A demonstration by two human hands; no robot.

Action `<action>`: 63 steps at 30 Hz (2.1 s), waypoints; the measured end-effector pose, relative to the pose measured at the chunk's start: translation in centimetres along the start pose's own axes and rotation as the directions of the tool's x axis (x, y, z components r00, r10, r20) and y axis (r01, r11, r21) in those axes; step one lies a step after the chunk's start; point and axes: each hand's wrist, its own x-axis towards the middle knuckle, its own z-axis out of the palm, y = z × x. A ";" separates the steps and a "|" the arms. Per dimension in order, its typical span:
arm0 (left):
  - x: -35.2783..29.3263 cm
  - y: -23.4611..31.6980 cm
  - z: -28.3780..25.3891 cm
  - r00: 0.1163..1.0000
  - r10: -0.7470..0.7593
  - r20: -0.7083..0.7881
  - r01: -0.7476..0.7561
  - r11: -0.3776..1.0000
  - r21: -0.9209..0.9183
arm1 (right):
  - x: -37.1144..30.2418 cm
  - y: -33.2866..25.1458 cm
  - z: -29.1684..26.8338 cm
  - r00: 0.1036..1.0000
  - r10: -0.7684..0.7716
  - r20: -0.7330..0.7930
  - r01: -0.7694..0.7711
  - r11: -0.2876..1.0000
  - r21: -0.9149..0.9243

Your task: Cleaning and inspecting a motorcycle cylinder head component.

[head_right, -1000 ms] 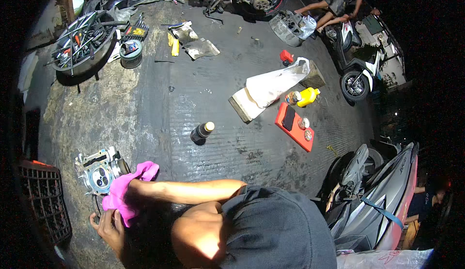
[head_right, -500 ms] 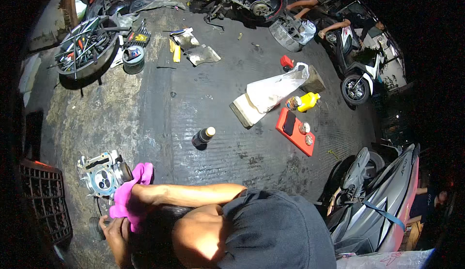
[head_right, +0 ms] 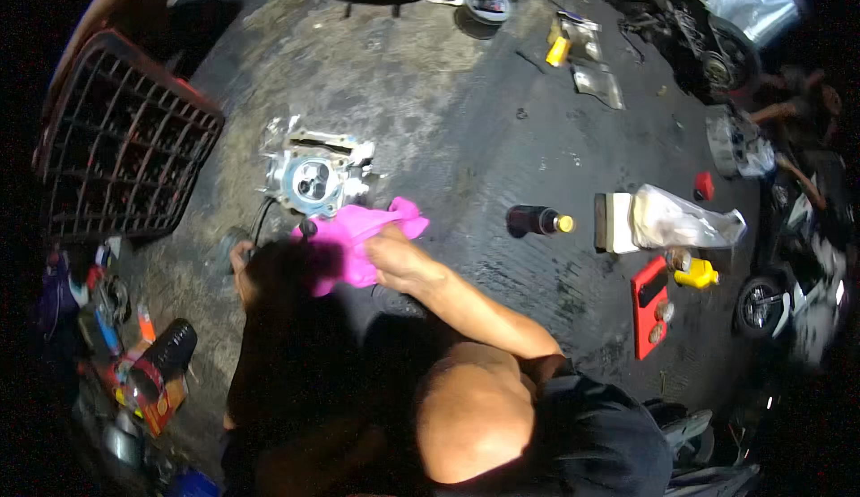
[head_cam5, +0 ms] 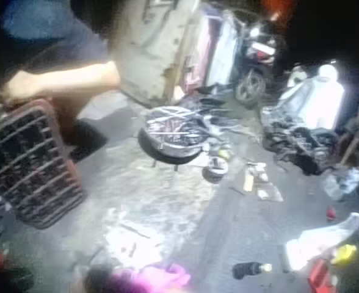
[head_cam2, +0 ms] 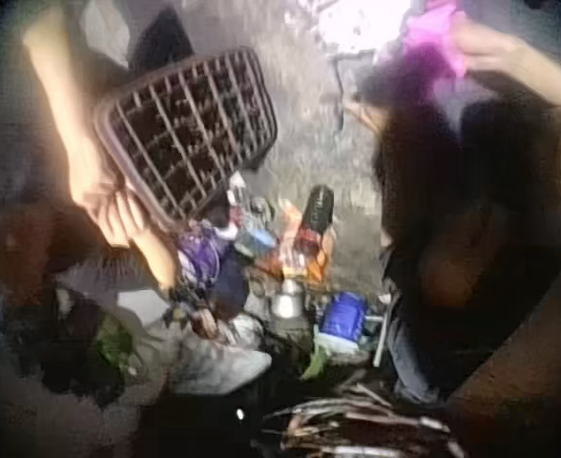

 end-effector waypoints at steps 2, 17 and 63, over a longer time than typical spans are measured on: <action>3.3 1.8 -3.4 0.994 0.113 0.011 -0.110 0.937 0.331 | 0.1 -0.3 -2.1 0.972 0.075 0.222 -0.071 0.997 -0.030; 3.4 8.1 -0.2 0.657 -0.185 0.731 0.752 0.231 -0.618 | 0.3 0.2 -2.4 0.964 -0.253 0.081 0.265 0.936 -0.232; 3.3 8.1 -1.4 0.510 -0.007 0.860 0.859 0.051 -0.509 | -0.3 -0.7 -1.8 0.865 -0.494 0.089 0.456 0.699 -0.551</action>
